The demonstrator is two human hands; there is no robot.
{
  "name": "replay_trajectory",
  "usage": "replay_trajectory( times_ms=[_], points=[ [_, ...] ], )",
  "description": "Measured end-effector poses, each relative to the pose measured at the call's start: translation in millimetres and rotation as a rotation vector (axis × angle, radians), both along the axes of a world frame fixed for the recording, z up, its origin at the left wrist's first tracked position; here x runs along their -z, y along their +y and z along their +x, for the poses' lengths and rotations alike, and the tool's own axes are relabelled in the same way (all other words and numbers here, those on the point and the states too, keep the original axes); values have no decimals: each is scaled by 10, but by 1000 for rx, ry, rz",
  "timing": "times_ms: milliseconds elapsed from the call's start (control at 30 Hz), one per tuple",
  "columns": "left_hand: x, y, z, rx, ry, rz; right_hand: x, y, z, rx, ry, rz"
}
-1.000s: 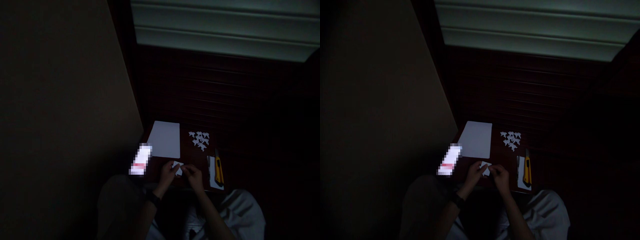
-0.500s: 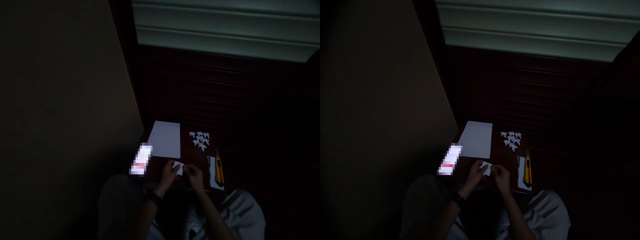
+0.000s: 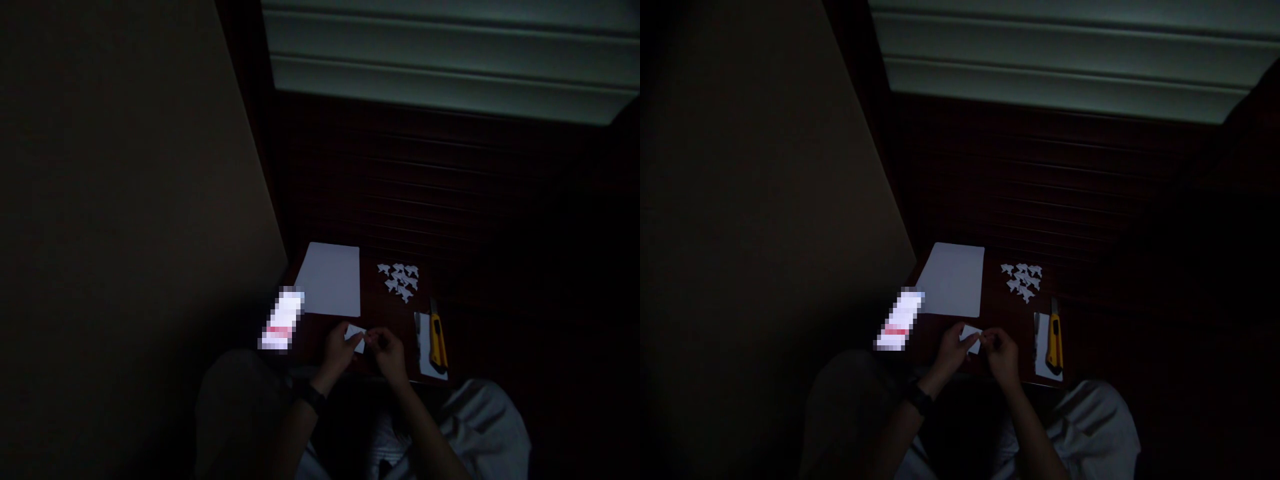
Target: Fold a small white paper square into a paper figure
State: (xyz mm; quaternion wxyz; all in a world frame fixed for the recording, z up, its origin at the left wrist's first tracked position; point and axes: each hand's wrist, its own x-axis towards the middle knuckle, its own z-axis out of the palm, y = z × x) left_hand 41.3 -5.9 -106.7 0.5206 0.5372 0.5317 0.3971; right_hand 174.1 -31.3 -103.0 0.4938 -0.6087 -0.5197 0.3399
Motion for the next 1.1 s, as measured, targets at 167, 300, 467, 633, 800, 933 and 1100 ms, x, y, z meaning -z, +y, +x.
replay_trajectory(
  times_ms=[167,300,467,633,800,933,1100],
  points=[
    [-11,-5,8,-11,-11,-3,29,7,-7,5,3,12],
    [-36,-16,11,-24,-31,-7,39,4,-2,5,-18,17],
    [-43,-30,12,-46,-48,24,17,-5,9,-20,17,-2],
    [-37,-27,11,-60,-46,19,-31,-7,38,-73,68,-4],
    [-42,-24,12,-66,-50,31,-32,4,60,-93,92,2],
    [-43,-35,12,-77,-52,41,-24,8,69,-120,189,-41],
    [-46,-79,20,-73,-53,28,-49,31,60,-57,183,-118]
  ],
)
